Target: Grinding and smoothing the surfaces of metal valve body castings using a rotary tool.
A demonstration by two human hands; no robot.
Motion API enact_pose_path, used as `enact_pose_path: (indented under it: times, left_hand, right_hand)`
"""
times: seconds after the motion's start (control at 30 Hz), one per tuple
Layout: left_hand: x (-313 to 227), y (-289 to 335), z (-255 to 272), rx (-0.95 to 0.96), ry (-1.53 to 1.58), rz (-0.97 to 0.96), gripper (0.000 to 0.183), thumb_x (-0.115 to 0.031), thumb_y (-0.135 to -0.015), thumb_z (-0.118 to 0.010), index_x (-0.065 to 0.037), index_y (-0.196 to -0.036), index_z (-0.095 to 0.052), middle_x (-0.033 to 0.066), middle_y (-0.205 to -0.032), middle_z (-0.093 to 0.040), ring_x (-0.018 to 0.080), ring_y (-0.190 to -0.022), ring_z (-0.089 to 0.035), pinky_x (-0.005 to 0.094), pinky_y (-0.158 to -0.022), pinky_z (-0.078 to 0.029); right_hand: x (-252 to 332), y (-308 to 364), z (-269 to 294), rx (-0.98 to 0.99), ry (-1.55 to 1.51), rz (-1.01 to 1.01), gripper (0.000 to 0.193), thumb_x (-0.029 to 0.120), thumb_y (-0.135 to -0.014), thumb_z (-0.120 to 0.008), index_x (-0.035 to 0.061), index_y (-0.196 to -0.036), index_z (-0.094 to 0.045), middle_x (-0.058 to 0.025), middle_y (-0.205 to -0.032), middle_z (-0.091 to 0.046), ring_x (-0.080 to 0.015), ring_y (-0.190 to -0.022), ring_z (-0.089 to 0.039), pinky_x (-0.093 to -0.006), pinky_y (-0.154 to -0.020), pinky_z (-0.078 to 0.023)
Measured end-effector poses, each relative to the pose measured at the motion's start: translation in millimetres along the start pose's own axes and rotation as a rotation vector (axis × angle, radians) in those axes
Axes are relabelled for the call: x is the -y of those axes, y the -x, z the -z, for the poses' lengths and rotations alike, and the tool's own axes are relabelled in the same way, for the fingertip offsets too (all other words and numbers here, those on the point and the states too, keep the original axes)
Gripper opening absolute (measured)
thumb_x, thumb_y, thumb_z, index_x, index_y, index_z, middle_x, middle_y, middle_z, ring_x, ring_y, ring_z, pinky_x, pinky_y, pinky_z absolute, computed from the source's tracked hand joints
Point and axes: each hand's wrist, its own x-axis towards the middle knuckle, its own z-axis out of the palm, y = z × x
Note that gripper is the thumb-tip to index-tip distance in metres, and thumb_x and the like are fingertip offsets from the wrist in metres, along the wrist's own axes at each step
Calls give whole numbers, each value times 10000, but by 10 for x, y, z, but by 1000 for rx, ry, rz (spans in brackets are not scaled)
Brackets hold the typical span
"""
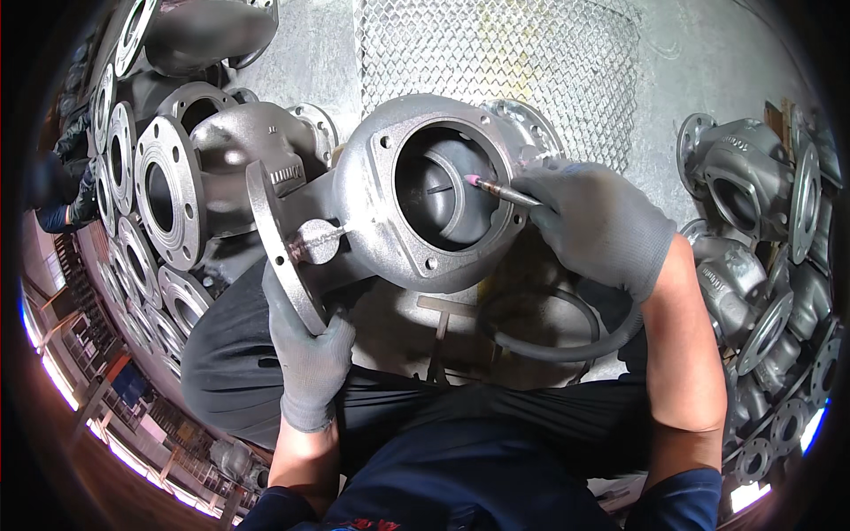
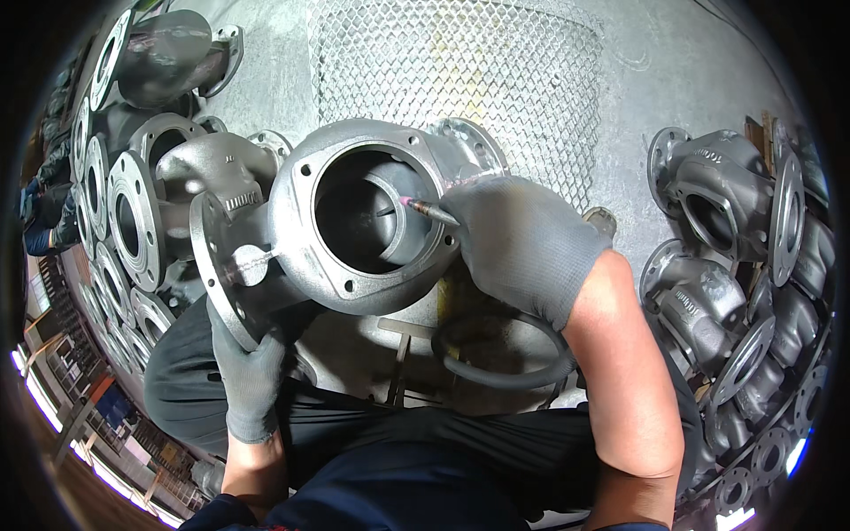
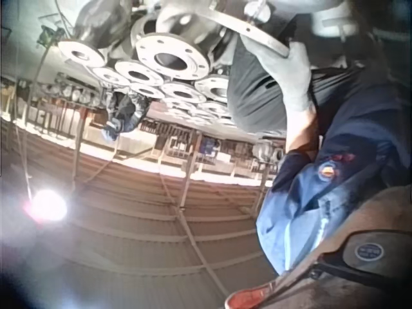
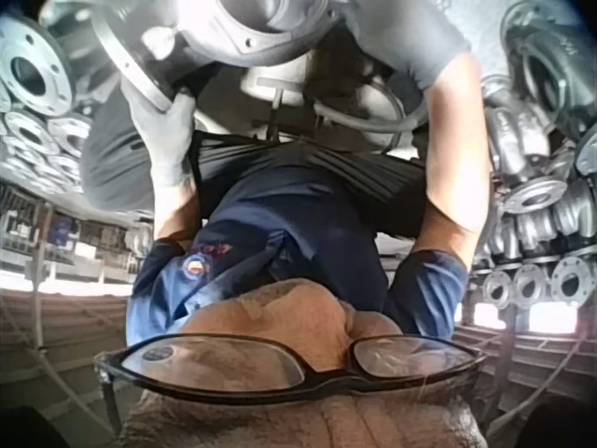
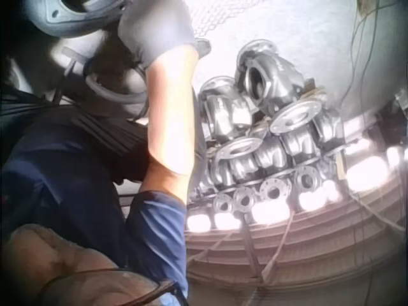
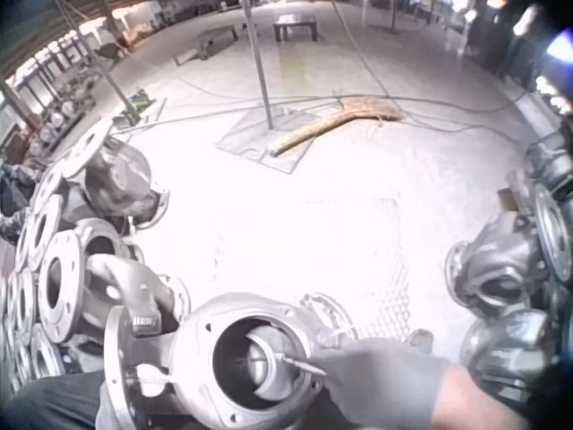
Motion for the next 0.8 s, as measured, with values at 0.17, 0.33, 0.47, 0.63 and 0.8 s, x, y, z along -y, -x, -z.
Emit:
enact_pose_path:
  times: [0.17,0.33,0.47,0.63,0.8]
  left_hand:
    - [-37,14,3,29,-1,-42,818,57,-799,-717,65,-1544,-379,207,-1370,-611,295,-1269,-620,394,-1122,-461]
    - [-41,-6,-11,32,-132,-182,887,56,-788,-712,79,-1581,-315,275,-1383,-598,396,-1285,-628,441,-1111,-481]
    - [-5,29,-52,1,-65,-131,858,104,-726,-568,42,-1563,-390,215,-1410,-584,323,-1333,-588,403,-1164,-430]
    - [-12,23,-87,-14,-101,-156,883,107,-713,-555,51,-1574,-365,253,-1405,-579,395,-1328,-590,437,-1152,-443]
    - [35,10,-76,13,-143,-247,924,48,-748,-693,97,-1588,-309,341,-1401,-562,509,-1297,-591,512,-1105,-478]
  right_hand:
    - [53,-226,124,105,119,49,191,94,-901,-673,57,-1074,-743,-232,-939,-714,-451,-904,-695,-499,-780,-554]
    - [147,-495,89,134,245,97,123,93,-899,-677,53,-1001,-734,-224,-930,-711,-450,-901,-694,-505,-776,-551]
    - [364,-651,19,254,445,79,153,79,-872,-711,53,-1010,-773,-224,-996,-750,-420,-977,-735,-489,-840,-585]
    - [420,-705,-36,226,558,102,176,73,-846,-750,45,-1009,-809,-201,-1049,-785,-369,-1028,-769,-456,-897,-606]
    - [533,-805,-42,330,565,67,316,76,-813,-805,96,-1128,-784,-176,-1011,-775,-378,-1029,-760,-480,-872,-606]
